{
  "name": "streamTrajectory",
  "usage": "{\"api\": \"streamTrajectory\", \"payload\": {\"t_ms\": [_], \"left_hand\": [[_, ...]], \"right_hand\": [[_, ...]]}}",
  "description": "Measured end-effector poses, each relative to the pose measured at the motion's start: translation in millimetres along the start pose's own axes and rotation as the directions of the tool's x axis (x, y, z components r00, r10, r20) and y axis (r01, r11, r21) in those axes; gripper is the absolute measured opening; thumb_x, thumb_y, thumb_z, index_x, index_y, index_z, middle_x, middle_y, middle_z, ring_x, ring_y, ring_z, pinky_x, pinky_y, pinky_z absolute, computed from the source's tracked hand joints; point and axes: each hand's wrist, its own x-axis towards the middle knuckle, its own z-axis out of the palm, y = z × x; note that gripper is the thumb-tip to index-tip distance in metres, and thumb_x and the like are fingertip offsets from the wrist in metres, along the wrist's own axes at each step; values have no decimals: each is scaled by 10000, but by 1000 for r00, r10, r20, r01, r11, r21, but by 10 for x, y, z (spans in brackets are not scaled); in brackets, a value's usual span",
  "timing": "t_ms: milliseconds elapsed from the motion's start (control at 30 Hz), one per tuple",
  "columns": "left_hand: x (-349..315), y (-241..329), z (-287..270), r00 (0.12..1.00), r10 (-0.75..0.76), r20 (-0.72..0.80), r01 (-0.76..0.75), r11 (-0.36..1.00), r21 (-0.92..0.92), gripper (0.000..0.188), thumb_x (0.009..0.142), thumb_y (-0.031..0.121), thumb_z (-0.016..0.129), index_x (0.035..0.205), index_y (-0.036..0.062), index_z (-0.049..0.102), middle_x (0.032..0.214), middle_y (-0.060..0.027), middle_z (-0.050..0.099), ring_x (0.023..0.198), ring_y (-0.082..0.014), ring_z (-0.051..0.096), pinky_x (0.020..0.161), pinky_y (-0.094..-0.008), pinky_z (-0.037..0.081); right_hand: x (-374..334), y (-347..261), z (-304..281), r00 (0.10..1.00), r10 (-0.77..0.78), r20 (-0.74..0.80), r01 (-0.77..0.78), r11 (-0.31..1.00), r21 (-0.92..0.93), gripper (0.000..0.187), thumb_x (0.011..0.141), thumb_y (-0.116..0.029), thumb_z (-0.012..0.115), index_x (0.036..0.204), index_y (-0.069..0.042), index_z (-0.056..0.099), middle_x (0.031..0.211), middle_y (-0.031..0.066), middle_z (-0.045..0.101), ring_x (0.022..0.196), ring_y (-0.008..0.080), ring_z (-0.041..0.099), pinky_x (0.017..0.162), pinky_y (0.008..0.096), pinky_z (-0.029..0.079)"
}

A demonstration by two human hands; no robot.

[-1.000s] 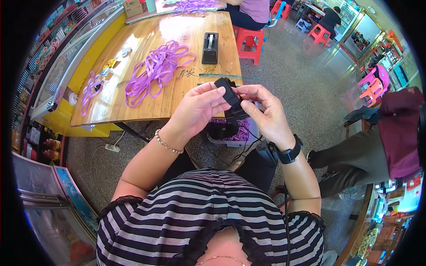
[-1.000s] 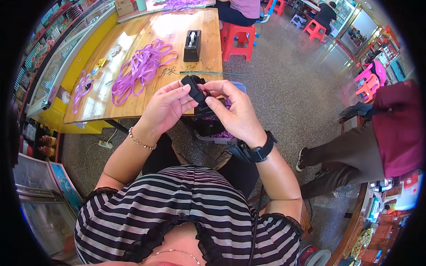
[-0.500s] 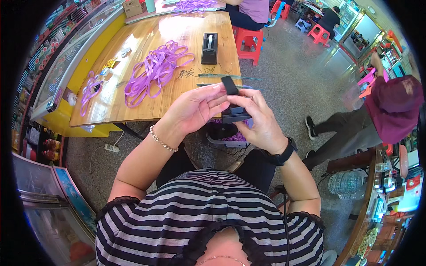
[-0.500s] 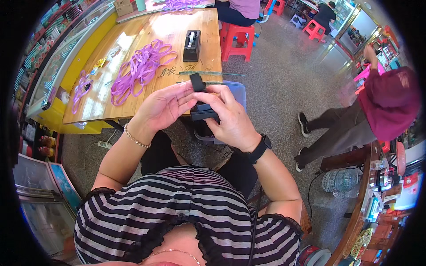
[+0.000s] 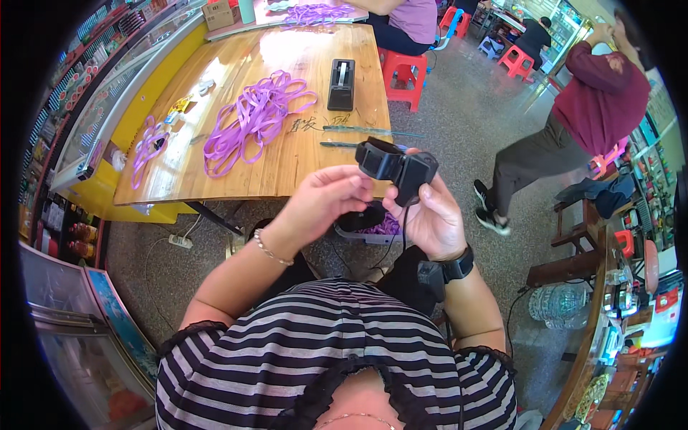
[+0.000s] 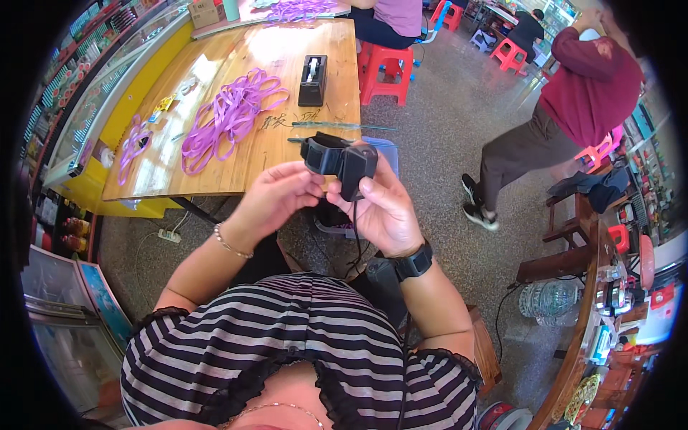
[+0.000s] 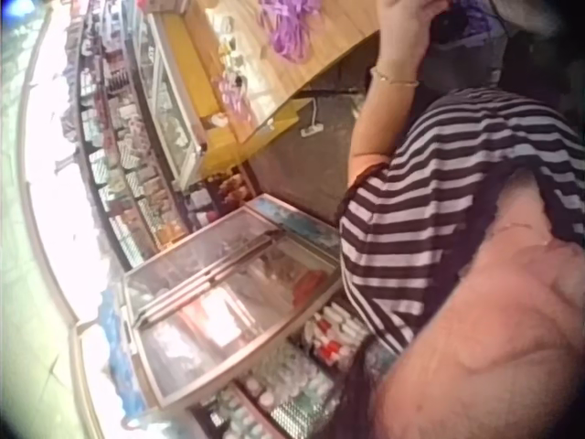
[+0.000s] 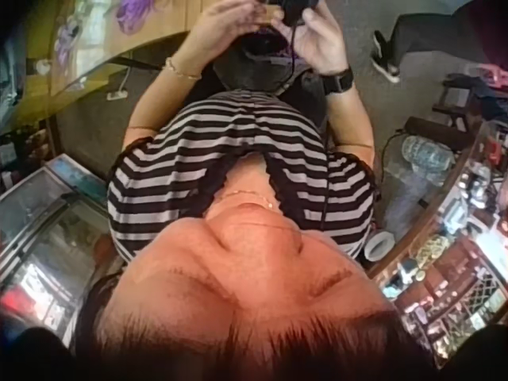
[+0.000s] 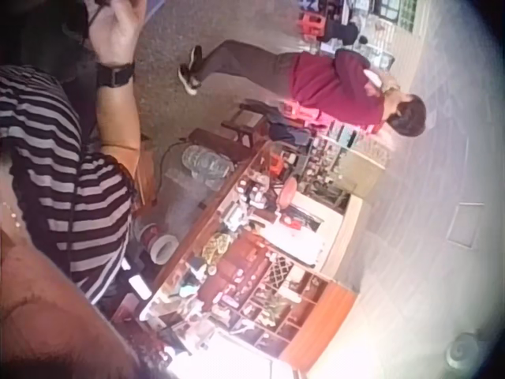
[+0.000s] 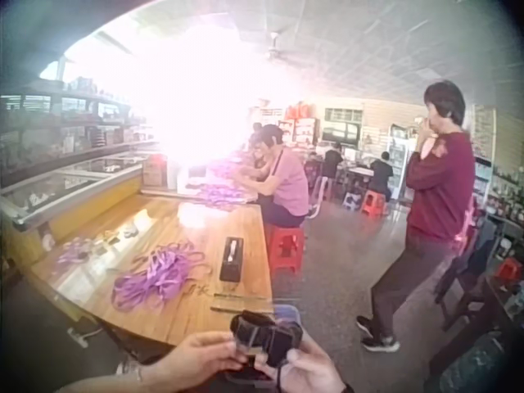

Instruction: Measure and organize purple plastic strips using a fixed guide board on a factory workbench.

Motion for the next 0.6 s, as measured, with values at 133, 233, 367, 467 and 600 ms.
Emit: {"api": "streamTrajectory", "payload": {"t_ms": [133, 233, 367, 467, 600], "left_hand": [[94, -149, 49, 949, 299, 96, -301, 954, -1, 180, 983, 22, 563, 1112, -9, 685, 1009, -66, 697, 915, -137, 651, 861, -301, 530], [68, -190, 80, 914, 400, 68, -403, 915, 32, 213, 985, 20, 560, 1163, -15, 670, 1046, -70, 692, 925, -133, 639, 860, -299, 523], [62, -176, 140, 875, 481, 52, -484, 872, 74, 270, 994, 3, 528, 1242, -22, 630, 1144, -91, 672, 1024, -154, 634, 934, -317, 512], [21, -66, 286, 846, 525, 93, -533, 839, 106, 366, 1004, -10, 454, 1361, -27, 532, 1420, -164, 526, 1216, -226, 578, 1067, -387, 438], [-26, 65, 400, 832, 533, 155, -551, 826, 117, 379, 1000, -32, 430, 1365, -23, 530, 1467, -187, 477, 1273, -249, 543, 1104, -404, 410]], "right_hand": [[15, 81, 45, 998, 44, -46, -39, 995, 96, 380, 1019, -196, 512, 1367, -59, 439, 1204, 166, 617, 1061, 287, 655, 965, 455, 540], [12, 83, 120, 998, 54, -41, -50, 994, 99, 373, 1028, -232, 496, 1356, -62, 448, 1205, 167, 620, 1037, 288, 659, 946, 456, 544], [25, 87, 154, 996, 72, -58, -67, 994, 83, 385, 1037, -290, 476, 1348, -63, 461, 1205, 171, 622, 997, 286, 665, 919, 458, 547], [44, 156, 174, 989, 148, -20, -147, 988, 48, 554, 1016, -433, 479, 1462, -131, 351, 1141, 181, 586, 896, 283, 637, 847, 458, 554], [55, 134, 183, 987, 154, 47, -157, 986, 62, 597, 1003, -488, 476, 1445, -98, 374, 1144, 180, 578, 855, 277, 621, 830, 468, 560]]}}
